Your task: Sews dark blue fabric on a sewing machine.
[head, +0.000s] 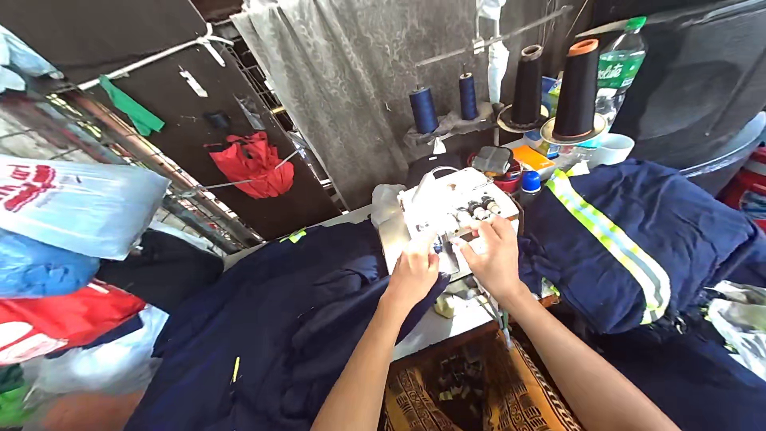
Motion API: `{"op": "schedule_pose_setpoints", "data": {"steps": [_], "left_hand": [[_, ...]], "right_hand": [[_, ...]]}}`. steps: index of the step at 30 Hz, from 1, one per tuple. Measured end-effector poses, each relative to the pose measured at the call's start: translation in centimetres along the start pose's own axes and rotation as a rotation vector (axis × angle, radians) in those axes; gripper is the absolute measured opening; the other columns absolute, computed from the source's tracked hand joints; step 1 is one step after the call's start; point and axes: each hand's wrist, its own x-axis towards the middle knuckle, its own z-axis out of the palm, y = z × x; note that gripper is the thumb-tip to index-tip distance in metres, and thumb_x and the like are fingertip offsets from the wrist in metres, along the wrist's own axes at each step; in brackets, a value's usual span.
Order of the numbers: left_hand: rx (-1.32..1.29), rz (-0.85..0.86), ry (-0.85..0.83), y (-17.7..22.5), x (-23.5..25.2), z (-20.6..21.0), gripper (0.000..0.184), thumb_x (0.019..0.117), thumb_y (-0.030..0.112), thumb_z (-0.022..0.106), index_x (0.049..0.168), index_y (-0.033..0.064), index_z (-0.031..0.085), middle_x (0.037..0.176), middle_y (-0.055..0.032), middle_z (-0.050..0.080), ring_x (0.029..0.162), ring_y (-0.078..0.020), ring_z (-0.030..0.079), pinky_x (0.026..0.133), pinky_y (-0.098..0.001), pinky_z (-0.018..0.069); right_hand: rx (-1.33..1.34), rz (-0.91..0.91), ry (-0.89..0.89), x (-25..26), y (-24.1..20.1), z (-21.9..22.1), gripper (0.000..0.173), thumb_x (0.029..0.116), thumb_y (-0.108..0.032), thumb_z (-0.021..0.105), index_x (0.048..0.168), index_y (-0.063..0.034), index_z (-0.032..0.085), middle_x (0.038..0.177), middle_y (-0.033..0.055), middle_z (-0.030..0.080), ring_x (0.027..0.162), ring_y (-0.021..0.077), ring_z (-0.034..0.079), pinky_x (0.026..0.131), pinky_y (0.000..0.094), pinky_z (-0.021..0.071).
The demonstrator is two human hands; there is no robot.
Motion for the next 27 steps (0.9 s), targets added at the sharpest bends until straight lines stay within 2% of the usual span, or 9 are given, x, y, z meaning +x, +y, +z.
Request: {"op": "schedule_pose_setpoints", "data": {"steps": [3,8,10,13,17,22,24,26,27], "left_hand": [[0.011,-0.065,-0.112,0.8,1.0,0.0,0.036,0.0991,0.005,0.051,0.132,-0.0051,0.064,0.117,-0.0244,0.070,0.113,-0.0353,0.067,0.102,-0.0478,0.0500],[0.070,-0.221,-0.249,2.1,1.8,-1.2,0.030,0.1024,0.013,0.051,0.117,-0.0045,0.070,0.112,-0.0230,0.071,0.112,-0.0348,0.067,0.100,-0.0510,0.0504],[0.045,-0.180,-0.203,1.4,1.7,-1.0,0.031,0.1012,0.012,0.052,0.122,-0.0032,0.069,0.114,-0.0224,0.071,0.111,-0.0340,0.068,0.100,-0.0507,0.0512],[0.045,-0.202,-0.316,1.3,2.3,-1.4,0.039,0.1039,0.012,0.047,0.138,-0.0027,0.060,0.132,-0.0239,0.064,0.126,-0.0345,0.060,0.110,-0.0484,0.0427],[0.010,-0.157,-0.225,0.3,2.4,-0.4,0.041,0.1002,0.009,0.051,0.140,0.0053,0.062,0.127,-0.0185,0.069,0.118,-0.0313,0.066,0.104,-0.0507,0.0490],[0.044,-0.175,-0.268,0.2,2.5,-0.2,0.042,0.1008,0.011,0.049,0.142,0.0081,0.061,0.124,-0.0192,0.069,0.118,-0.0332,0.065,0.103,-0.0533,0.0482],[0.030,-0.154,-0.242,0.4,2.3,-0.5,0.040,0.1015,0.010,0.048,0.139,0.0051,0.062,0.124,-0.0201,0.069,0.119,-0.0334,0.064,0.105,-0.0516,0.0475],[-0.023,-0.075,-0.138,0.2,1.3,-0.5,0.031,0.1005,0.007,0.050,0.123,-0.0051,0.069,0.114,-0.0226,0.071,0.110,-0.0331,0.068,0.100,-0.0481,0.0514],[-0.074,-0.024,-0.080,0.0,0.6,-0.5,0.028,0.0994,0.005,0.050,0.114,-0.0084,0.070,0.107,-0.0232,0.072,0.102,-0.0312,0.070,0.095,-0.0453,0.0546]], "right_hand": [[-0.167,-0.078,0.033,0.9,0.3,1.0,0.035,0.0820,-0.036,0.078,0.098,-0.0057,0.078,0.097,0.0174,0.070,0.096,0.0406,0.066,0.081,0.0586,0.0506],[-0.134,-0.200,0.089,1.3,0.8,2.0,0.025,0.0895,-0.028,0.065,0.091,-0.0069,0.078,0.097,0.0165,0.073,0.100,0.0433,0.068,0.086,0.0625,0.0515],[-0.081,-0.255,0.110,1.5,0.7,2.1,0.025,0.0899,-0.024,0.060,0.088,-0.0060,0.077,0.093,0.0148,0.073,0.095,0.0405,0.068,0.082,0.0588,0.0510],[-0.063,-0.311,0.137,1.6,0.8,2.2,0.025,0.0882,-0.022,0.058,0.080,-0.0042,0.074,0.088,0.0149,0.072,0.088,0.0399,0.067,0.075,0.0562,0.0511],[-0.036,-0.358,0.118,1.4,1.7,2.5,0.020,0.0857,-0.017,0.060,0.083,-0.0056,0.076,0.089,0.0142,0.072,0.089,0.0391,0.068,0.077,0.0553,0.0531],[-0.047,-0.429,0.095,1.2,2.4,2.4,0.017,0.0877,-0.013,0.060,0.083,-0.0064,0.075,0.083,0.0116,0.067,0.087,0.0360,0.066,0.076,0.0521,0.0521],[-0.064,-0.405,0.089,1.1,2.1,2.1,0.017,0.0882,-0.014,0.061,0.086,-0.0059,0.076,0.085,0.0131,0.069,0.088,0.0379,0.067,0.076,0.0541,0.0529],[0.010,-0.282,0.081,0.2,1.7,1.3,0.023,0.0907,-0.024,0.064,0.090,-0.0027,0.075,0.091,0.0174,0.069,0.091,0.0396,0.067,0.080,0.0553,0.0536],[0.108,-0.187,0.078,-0.3,1.3,0.7,0.030,0.0904,-0.030,0.067,0.095,-0.0007,0.074,0.094,0.0178,0.067,0.091,0.0356,0.066,0.081,0.0505,0.0542]]}}
